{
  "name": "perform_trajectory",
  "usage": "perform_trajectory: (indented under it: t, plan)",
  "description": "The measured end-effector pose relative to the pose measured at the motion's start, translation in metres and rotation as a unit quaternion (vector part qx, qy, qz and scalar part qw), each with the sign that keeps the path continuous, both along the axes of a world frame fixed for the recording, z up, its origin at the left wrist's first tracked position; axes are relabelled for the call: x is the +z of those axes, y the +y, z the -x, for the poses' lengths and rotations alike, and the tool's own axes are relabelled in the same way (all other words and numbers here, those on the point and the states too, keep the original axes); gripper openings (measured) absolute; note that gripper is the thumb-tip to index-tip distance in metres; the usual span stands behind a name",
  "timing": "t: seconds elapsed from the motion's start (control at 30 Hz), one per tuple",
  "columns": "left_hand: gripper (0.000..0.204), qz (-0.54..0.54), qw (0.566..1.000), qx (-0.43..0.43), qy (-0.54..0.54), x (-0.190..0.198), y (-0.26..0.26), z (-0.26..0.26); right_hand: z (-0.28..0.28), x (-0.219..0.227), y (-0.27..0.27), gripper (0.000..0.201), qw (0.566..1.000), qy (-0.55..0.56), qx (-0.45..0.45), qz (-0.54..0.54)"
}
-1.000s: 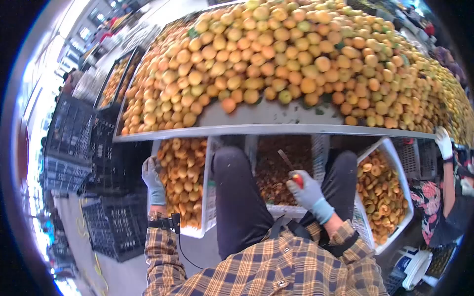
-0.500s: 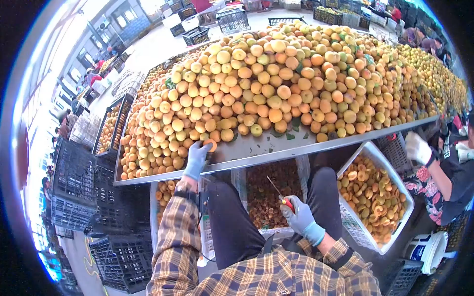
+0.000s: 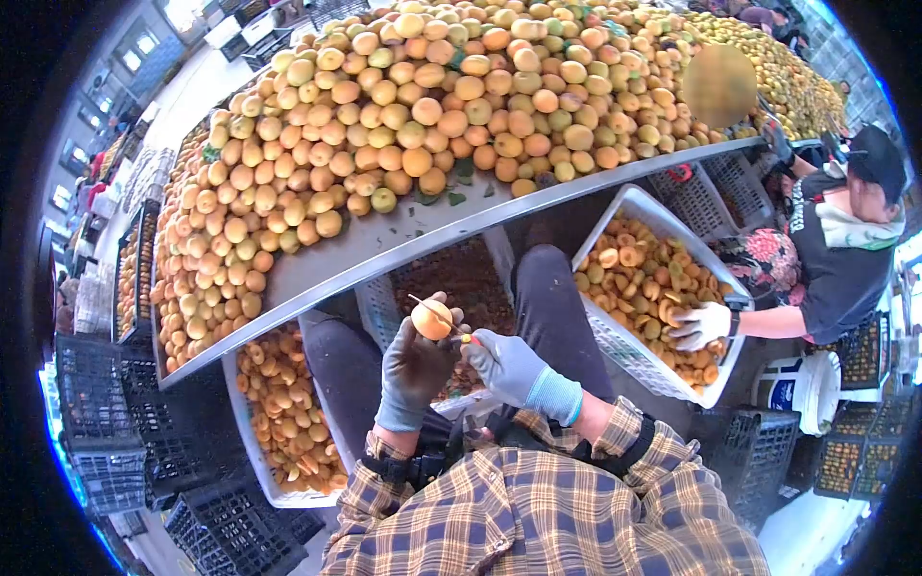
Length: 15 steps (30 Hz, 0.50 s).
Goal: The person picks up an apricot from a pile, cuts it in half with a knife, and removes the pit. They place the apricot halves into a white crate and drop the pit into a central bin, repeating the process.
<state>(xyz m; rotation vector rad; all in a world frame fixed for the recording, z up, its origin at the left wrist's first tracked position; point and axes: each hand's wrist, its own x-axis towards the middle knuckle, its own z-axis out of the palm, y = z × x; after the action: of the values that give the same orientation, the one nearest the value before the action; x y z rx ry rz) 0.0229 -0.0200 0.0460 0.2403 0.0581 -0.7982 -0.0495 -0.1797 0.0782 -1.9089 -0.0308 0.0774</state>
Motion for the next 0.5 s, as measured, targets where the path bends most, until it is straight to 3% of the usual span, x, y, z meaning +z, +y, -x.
perform_trajectory:
  t: [0.13, 0.17, 0.33, 0.5]
  plan:
    - [0.055, -0.012, 0.998, -0.026, -0.059, -0.006, -0.001, 0.005, 0.009, -0.003, 0.0, 0.031, 0.999, 0.031, -0.016, 0.02]
    - [0.055, -0.029, 0.995, -0.026, -0.093, -0.006, 0.001, 0.005, 0.009, -0.002, 0.002, 0.032, 0.999, 0.031, -0.014, -0.014]
    - [0.053, -0.076, 0.995, 0.033, -0.063, -0.001, 0.001, 0.012, 0.001, 0.001, 0.013, 0.036, 0.989, 0.025, -0.027, -0.145]
    - [0.052, -0.062, 0.991, 0.045, -0.11, -0.013, -0.002, 0.013, -0.006, -0.003, 0.018, 0.036, 0.997, -0.023, -0.062, -0.041]
